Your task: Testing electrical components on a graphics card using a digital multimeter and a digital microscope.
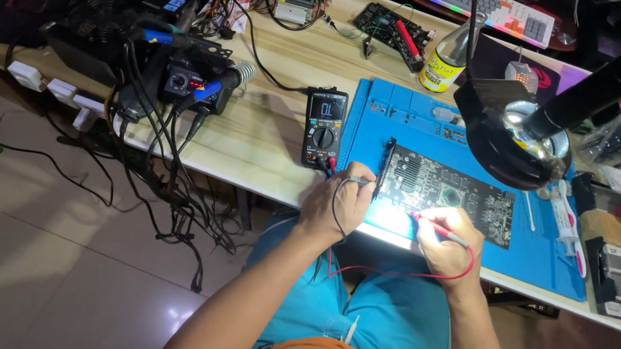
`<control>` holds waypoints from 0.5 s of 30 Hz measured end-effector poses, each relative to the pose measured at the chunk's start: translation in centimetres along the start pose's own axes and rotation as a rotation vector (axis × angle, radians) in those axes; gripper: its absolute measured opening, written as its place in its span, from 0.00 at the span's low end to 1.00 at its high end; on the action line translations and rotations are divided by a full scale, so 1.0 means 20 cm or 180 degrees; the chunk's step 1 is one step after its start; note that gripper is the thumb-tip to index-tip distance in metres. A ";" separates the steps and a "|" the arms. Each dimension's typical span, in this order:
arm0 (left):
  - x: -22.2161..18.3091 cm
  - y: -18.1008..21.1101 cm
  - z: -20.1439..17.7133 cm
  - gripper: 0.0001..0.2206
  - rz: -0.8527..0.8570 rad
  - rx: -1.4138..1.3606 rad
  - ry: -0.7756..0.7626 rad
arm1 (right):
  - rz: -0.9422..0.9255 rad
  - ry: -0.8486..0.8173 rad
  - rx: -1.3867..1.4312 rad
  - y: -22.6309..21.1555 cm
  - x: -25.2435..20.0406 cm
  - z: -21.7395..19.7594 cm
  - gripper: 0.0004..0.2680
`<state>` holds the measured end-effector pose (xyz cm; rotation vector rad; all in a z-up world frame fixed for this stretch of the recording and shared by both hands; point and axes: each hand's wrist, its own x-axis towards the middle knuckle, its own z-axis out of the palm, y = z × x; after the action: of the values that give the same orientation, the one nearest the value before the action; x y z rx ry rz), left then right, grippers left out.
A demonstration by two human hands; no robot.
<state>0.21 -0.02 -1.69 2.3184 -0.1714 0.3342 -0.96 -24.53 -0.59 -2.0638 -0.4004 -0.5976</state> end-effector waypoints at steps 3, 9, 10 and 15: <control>0.00 0.01 -0.01 0.11 -0.0021 -0.0050 -0.0002 | -0.0013 -0.0020 -0.0015 -0.02 0.00 -0.01 0.05; 0.01 -0.01 0.02 0.11 -0.0025 -0.0037 -0.0034 | 0.0117 -0.0094 -0.0068 0.00 0.01 -0.01 0.04; 0.00 0.00 0.00 0.11 -0.0001 -0.0044 -0.0028 | 0.0105 -0.0075 -0.0080 -0.01 0.01 -0.01 0.04; 0.00 0.05 -0.05 0.11 -0.0139 -0.0003 -0.0108 | 0.0433 -0.0170 -0.0106 -0.01 0.00 -0.02 0.05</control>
<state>-0.21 0.05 -0.33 2.3244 -0.1373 0.2729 -1.10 -24.72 -0.22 -2.1229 -0.2796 -0.4712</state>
